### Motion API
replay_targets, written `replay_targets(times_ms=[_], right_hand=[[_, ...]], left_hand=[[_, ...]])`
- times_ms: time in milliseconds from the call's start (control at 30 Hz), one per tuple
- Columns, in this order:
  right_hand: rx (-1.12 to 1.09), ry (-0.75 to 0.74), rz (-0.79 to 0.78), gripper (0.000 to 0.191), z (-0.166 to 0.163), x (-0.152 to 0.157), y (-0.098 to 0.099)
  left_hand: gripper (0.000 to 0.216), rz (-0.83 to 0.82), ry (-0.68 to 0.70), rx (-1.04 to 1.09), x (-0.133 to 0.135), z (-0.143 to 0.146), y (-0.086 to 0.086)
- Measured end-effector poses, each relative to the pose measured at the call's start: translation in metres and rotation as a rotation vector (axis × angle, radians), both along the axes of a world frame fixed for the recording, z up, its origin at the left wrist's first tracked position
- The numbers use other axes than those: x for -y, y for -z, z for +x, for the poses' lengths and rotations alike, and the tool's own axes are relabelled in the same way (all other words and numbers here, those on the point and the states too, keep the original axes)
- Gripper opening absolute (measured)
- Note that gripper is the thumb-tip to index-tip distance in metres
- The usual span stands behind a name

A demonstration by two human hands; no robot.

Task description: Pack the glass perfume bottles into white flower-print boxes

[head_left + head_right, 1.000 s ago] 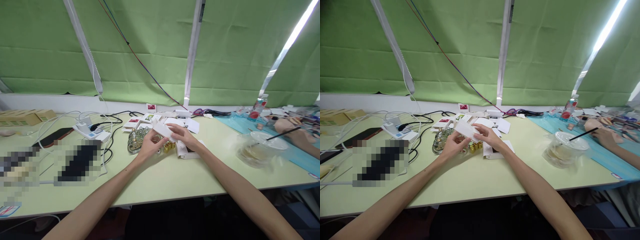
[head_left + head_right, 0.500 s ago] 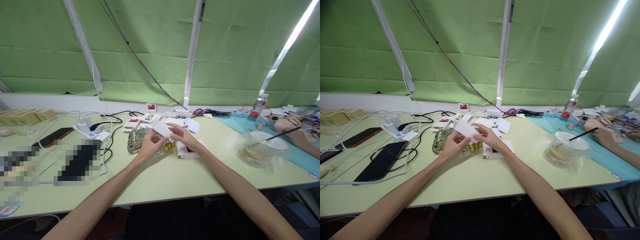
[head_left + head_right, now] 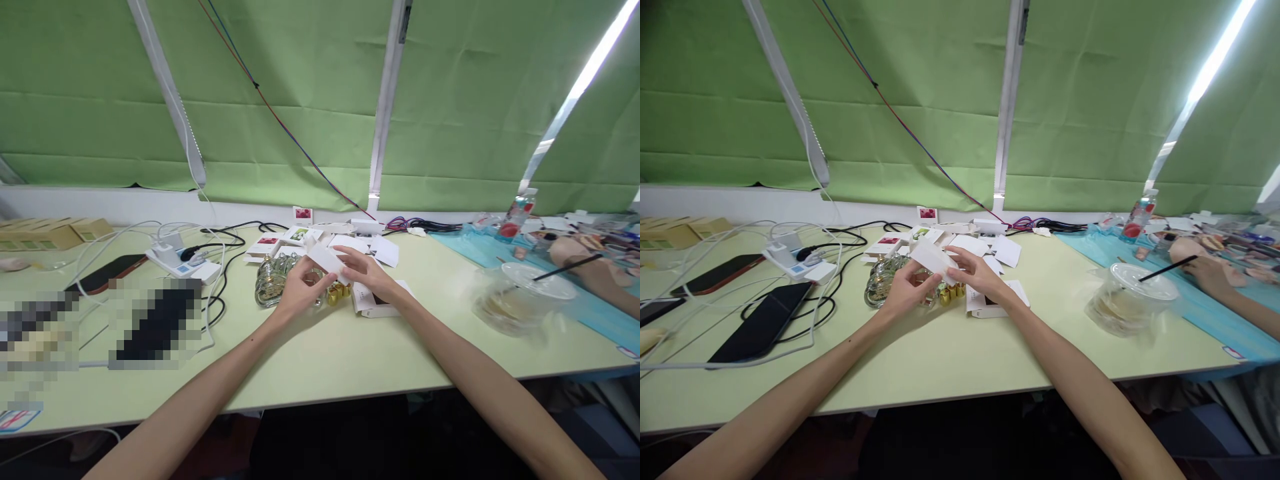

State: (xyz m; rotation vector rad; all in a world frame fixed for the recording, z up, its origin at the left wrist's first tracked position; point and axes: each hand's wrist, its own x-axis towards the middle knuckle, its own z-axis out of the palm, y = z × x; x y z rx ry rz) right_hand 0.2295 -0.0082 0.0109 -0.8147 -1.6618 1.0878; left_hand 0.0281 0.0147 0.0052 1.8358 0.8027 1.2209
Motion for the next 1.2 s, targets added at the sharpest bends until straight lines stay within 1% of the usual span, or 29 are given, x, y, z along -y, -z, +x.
replay_targets(times_ms=[233, 533, 733, 1000, 1200], right_hand=[[0.016, -0.006, 0.012, 0.067, 0.0000, -0.0021, 0.0019], [0.031, -0.014, 0.019, 0.069, 0.0021, -0.0045, 0.0059], [0.063, -0.005, -0.006, 0.073, 0.0026, -0.0029, 0.0054], [0.101, -0.001, 0.052, 0.075, 0.0035, -0.0065, 0.0095], [0.072, -0.022, 0.006, 0.081, 0.0023, -0.0054, 0.0092]], left_hand=[[0.040, -0.019, 0.003, 0.004, -0.0004, -0.0007, 0.0006], [0.040, -0.021, -0.025, -0.014, -0.0056, -0.0008, 0.0062], [0.039, -0.024, -0.032, 0.012, -0.0037, -0.0001, 0.0039], [0.037, -0.033, -0.039, 0.021, -0.0029, -0.0005, 0.0013], [0.034, -0.065, -0.037, 0.018, -0.0017, -0.0036, -0.0002]])
